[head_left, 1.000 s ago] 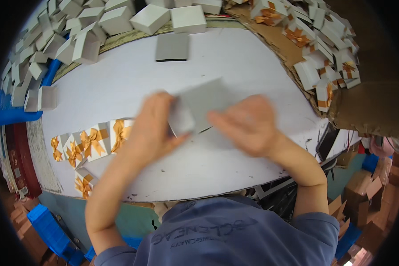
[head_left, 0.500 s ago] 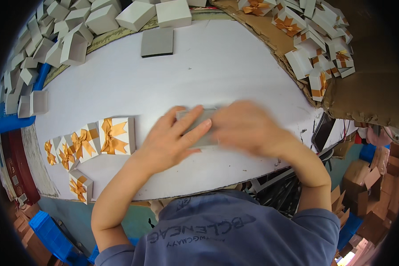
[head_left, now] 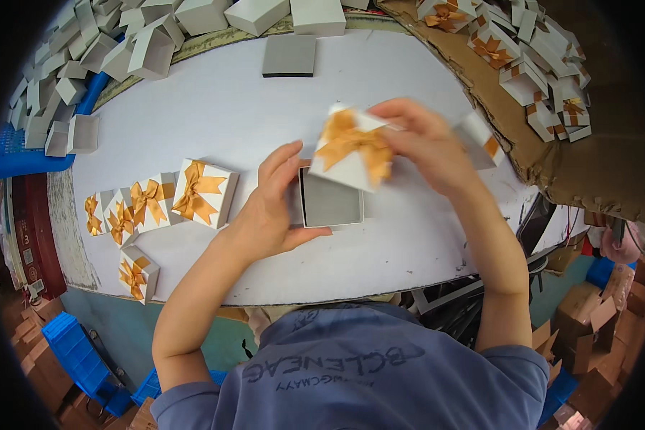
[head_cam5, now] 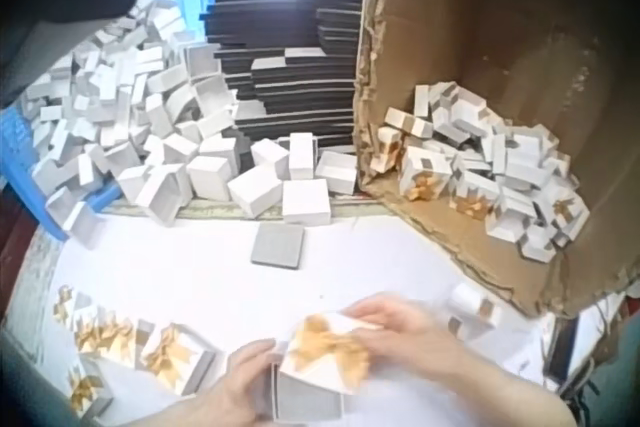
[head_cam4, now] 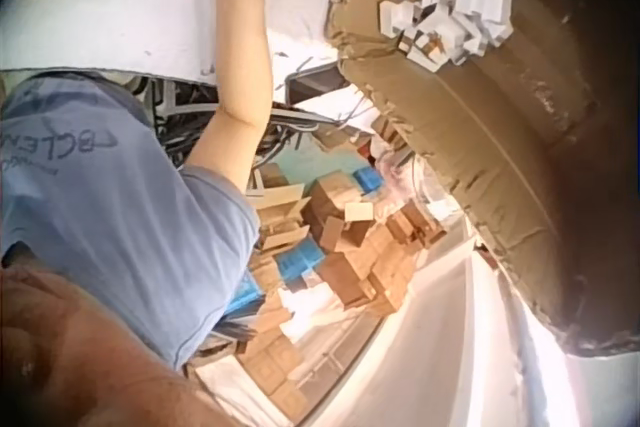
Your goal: Manually assembling and packaging small gift boxes with foam inserts and ribbon bows.
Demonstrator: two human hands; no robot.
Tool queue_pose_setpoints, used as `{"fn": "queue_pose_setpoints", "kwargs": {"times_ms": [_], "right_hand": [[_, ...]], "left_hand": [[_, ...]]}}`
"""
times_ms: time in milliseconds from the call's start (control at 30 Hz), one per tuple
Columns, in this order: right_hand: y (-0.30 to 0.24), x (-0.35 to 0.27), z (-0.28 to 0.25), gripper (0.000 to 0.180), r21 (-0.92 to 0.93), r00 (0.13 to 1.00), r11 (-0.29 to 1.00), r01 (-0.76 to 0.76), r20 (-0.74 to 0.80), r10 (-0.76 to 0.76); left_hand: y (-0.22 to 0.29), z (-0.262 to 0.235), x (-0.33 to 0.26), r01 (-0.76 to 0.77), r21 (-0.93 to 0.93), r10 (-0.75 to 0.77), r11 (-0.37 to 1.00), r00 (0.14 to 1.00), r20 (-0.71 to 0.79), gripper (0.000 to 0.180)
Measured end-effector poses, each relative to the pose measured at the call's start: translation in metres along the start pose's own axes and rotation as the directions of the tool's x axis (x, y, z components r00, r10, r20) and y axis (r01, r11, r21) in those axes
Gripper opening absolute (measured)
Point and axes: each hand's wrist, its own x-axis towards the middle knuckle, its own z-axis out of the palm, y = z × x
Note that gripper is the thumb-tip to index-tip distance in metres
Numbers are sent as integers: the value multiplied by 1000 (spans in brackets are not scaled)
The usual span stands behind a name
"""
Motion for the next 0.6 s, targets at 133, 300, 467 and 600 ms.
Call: {"fn": "queue_pose_setpoints", "kwargs": {"times_ms": [133, 300, 467, 600], "right_hand": [[7, 6, 27, 31, -470, 995, 883, 10, 92, 37], [14, -20, 44, 41, -855, 926, 420, 304, 161, -341], [19, -8, 48, 36, -925, 842, 112, 362, 273, -466], [-14, 53, 41, 33, -909, 914, 107, 403, 394, -97]], "left_hand": [[3, -1, 14, 133, -19, -132, 991, 989, 69, 106], [11, -2, 23, 15, 345, -92, 939, 974, 209, 89], [34, -14, 33, -33, 690, -218, 723, 937, 272, 80], [44, -50, 32, 150, 871, -503, 467, 855, 123, 80]]}}
